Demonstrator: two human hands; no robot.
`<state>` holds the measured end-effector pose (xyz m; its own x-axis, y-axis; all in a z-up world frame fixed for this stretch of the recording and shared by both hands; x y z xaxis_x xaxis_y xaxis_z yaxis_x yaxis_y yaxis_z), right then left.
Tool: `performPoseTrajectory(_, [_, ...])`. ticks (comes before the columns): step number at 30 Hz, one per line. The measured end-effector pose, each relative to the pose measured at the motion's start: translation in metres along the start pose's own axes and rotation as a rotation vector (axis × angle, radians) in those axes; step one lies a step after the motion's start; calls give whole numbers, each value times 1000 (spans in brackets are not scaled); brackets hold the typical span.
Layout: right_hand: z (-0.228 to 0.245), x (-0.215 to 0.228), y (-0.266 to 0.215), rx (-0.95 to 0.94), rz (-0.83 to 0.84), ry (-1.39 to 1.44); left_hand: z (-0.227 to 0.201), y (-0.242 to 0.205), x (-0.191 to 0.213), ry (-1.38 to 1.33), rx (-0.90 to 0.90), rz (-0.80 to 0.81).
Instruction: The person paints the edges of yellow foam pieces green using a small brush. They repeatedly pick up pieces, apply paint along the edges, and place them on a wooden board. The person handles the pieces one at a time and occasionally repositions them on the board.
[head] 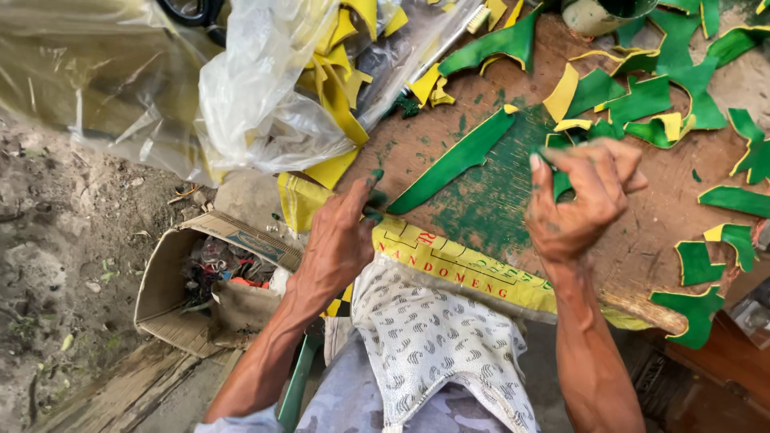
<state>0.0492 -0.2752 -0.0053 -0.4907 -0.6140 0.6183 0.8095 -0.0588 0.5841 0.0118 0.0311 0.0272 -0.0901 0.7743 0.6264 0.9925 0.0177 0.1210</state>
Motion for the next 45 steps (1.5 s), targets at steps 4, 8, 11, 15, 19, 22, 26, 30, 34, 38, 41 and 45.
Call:
performPoseTrajectory(4, [1, 24, -16, -92, 20, -23, -16, 7, -13, 90, -70, -24])
performPoseTrajectory(8, [10, 41, -11, -165, 15, 8, -29, 28, -56, 99, -152, 13])
performPoseTrajectory(11, [6, 55, -18, -199, -19, -31, -34, 38, -72, 229, -202, 65])
performPoseTrajectory(15, [-12, 79, -39, -240, -90, -109, -37, 47, -84, 320, -168, 84])
performPoseTrajectory(19, [-25, 102, -47, -275, -176, -114, -45, 54, -78, 362, -38, 62])
performPoseTrajectory(22, [-32, 138, -53, -311, -278, -200, -72, 42, -50, 207, -125, -65])
performPoseTrajectory(26, [-53, 199, -70, -419, -424, -405, -108, 24, -54, -10, -114, -82])
performPoseTrajectory(30, [-71, 219, -85, -505, -561, -351, -139, 13, -149, -264, -271, 108])
performPoseTrajectory(34, [-76, 217, -92, -499, -541, -422, -172, 8, -252, -297, -206, 286])
performPoseTrajectory(38, [-76, 206, -100, -489, -488, -452, -192, 9, -298, -174, -212, 364])
performPoseTrajectory(41, [-77, 202, -104, -505, -472, -445, -194, 3, -306, -172, -239, 368])
performPoseTrajectory(45, [-85, 208, -104, -512, -456, -478, -174, -3, -300, -275, -172, 441])
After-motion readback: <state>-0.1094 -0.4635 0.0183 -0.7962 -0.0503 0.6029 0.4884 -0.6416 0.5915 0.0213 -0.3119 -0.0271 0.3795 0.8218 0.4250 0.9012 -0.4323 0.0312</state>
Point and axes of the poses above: each hand's wrist, its own y-axis towards the middle knuckle, its own x-axis out of the back of the hand, z = x × y, the point moved 1 cm from there along y, towards the middle knuckle, and after that the axes turned 9 degrees about -z, right-handed, at the moved point
